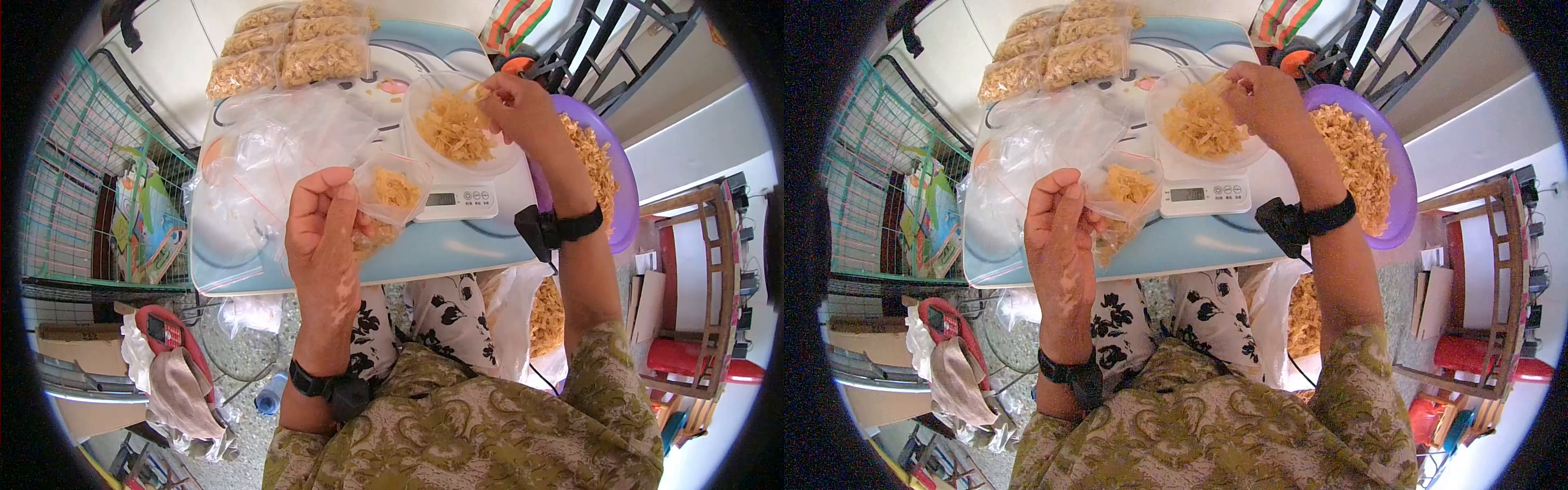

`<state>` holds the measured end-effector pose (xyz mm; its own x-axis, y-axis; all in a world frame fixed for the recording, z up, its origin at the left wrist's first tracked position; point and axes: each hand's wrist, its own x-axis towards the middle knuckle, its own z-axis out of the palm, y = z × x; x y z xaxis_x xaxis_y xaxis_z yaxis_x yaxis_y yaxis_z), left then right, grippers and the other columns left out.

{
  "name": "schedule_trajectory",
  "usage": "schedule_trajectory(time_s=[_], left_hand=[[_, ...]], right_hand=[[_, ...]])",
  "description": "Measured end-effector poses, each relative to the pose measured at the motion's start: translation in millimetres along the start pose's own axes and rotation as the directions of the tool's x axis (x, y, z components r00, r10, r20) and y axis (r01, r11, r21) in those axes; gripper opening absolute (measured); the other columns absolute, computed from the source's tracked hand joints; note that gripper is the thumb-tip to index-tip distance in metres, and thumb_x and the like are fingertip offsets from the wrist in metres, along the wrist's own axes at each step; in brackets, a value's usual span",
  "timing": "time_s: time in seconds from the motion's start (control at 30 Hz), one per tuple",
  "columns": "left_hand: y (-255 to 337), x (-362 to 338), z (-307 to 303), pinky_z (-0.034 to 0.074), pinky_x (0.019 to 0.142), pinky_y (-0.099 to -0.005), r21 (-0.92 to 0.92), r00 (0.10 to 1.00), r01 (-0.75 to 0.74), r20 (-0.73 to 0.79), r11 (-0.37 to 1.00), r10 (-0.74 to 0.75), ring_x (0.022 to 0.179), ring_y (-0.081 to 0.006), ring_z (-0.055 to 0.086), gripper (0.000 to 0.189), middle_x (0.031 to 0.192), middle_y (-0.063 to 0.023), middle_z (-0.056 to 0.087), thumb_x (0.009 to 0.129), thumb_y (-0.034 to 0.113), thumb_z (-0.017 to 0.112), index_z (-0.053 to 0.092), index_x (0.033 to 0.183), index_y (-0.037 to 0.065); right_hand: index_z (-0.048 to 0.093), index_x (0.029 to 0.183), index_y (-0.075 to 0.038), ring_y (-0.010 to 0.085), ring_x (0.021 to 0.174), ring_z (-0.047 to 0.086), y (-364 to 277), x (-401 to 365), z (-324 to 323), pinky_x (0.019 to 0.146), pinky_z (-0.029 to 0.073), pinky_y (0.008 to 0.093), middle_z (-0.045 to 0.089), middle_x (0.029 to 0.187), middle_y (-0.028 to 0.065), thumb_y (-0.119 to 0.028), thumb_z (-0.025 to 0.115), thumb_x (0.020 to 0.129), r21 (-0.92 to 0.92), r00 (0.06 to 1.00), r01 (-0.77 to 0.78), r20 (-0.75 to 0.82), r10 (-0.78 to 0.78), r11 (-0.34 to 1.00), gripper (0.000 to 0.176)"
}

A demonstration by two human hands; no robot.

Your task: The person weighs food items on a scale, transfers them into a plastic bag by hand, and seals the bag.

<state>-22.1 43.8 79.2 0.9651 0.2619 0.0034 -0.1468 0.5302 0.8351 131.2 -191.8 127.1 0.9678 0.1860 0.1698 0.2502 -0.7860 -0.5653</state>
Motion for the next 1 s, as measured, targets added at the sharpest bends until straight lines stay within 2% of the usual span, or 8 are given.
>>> schedule_trajectory(time_s=[0.03, 0.07, 0.13, 0.23, 0.33, 0.63, 0.83, 1.0], left_hand=[[0, 0, 0, 0.045, 0.065, -0.0223, 0.000, 1.000, 0.000, 0.001, 1.000, 0.000, 0.073, -0.0057, 0.052, 0.018, 0.089, 0.0022, 0.055, 0.096, 0.013, 0.061, 0.058, 0.113, 0.004], [0, 0, 1, 0.045, 0.065, -0.0223, -0.004, 1.000, -0.001, 0.002, 1.000, 0.001, 0.073, -0.0058, 0.052, 0.018, 0.088, 0.0021, 0.055, 0.096, 0.013, 0.061, 0.058, 0.113, 0.004], [0, -1, 2, 0.046, 0.065, -0.0223, -0.008, 1.000, -0.003, 0.006, 1.000, 0.003, 0.073, -0.0059, 0.052, 0.018, 0.088, 0.0020, 0.055, 0.096, 0.013, 0.061, 0.058, 0.113, 0.004], [-1, -1, 5, 0.045, 0.065, -0.0222, 0.009, 1.000, -0.001, 0.011, 1.000, 0.001, 0.073, -0.0060, 0.052, 0.019, 0.087, 0.0020, 0.055, 0.096, 0.013, 0.061, 0.058, 0.113, 0.004], [-2, -1, 5, 0.045, 0.065, -0.0221, -0.005, 1.000, 0.002, 0.011, 1.000, -0.002, 0.073, -0.0061, 0.052, 0.019, 0.087, 0.0020, 0.056, 0.096, 0.013, 0.061, 0.058, 0.113, 0.005], [-2, -1, 6, 0.045, 0.064, -0.0210, 0.030, 1.000, -0.003, -0.005, 1.000, 0.003, 0.072, -0.0055, 0.051, 0.018, 0.086, 0.0027, 0.055, 0.096, 0.014, 0.061, 0.059, 0.112, 0.005], [-1, -2, 5, 0.044, 0.064, -0.0210, 0.037, 1.000, 0.003, -0.017, 0.999, -0.002, 0.072, -0.0052, 0.051, 0.018, 0.087, 0.0027, 0.055, 0.096, 0.014, 0.061, 0.059, 0.111, 0.005], [-1, -2, 3, 0.044, 0.064, -0.0210, 0.028, 1.000, 0.005, -0.004, 1.000, -0.005, 0.072, -0.0053, 0.052, 0.018, 0.087, 0.0025, 0.055, 0.097, 0.014, 0.061, 0.059, 0.112, 0.005]], right_hand=[[0.065, 0.098, -0.001, 0.0381, 0.082, 0.067, -4, -2, -5, 0.074, 0.053, 0.0419, 0.067, 0.085, 0.0215, -0.018, 0.060, 0.085, 0.111, 0.991, -0.124, 0.059, 0.118, 0.986, 0.022], [0.065, 0.098, -0.001, 0.0381, 0.082, 0.067, -4, -5, -6, 0.074, 0.053, 0.0419, 0.067, 0.085, 0.0215, -0.018, 0.060, 0.085, 0.111, 0.991, -0.124, 0.058, 0.118, 0.986, 0.022], [0.065, 0.097, -0.002, 0.0389, 0.083, 0.066, 0, -9, -9, 0.074, 0.053, 0.0437, 0.067, 0.083, 0.0210, -0.017, 0.058, 0.087, -0.190, 0.972, 0.176, -0.119, -0.201, 0.966, 0.020], [0.064, 0.104, -0.002, 0.0263, 0.073, 0.064, 13, -9, -5, 0.067, 0.051, 0.0377, 0.065, 0.083, 0.0152, -0.013, 0.063, 0.085, -0.390, 0.901, 0.391, -0.024, -0.434, 0.833, 0.022], [0.061, 0.109, -0.003, 0.0349, 0.089, 0.063, 15, -14, 5, 0.077, 0.050, 0.0423, 0.065, 0.095, 0.0193, -0.013, 0.064, 0.083, -0.366, 0.928, 0.361, 0.048, -0.370, 0.858, 0.028], [0.054, 0.130, -0.009, 0.0365, 0.097, 0.062, -7, -31, 2, 0.083, 0.050, 0.0429, 0.060, 0.111, 0.0188, -0.024, 0.069, 0.082, -0.268, 0.922, 0.373, 0.208, -0.325, 0.888, 0.052], [0.058, 0.122, -0.010, 0.0362, 0.094, 0.063, -17, -31, 14, 0.081, 0.050, 0.0437, 0.060, 0.109, 0.0157, -0.024, 0.068, 0.083, -0.472, 0.948, 0.309, 0.226, -0.226, 0.826, 0.043], [0.062, 0.107, -0.008, 0.0354, 0.089, 0.064, -8, -28, 19, 0.076, 0.052, 0.0455, 0.062, 0.100, 0.0160, -0.020, 0.062, 0.084, -0.429, 0.932, 0.363, 0.168, -0.322, 0.827, 0.026]])
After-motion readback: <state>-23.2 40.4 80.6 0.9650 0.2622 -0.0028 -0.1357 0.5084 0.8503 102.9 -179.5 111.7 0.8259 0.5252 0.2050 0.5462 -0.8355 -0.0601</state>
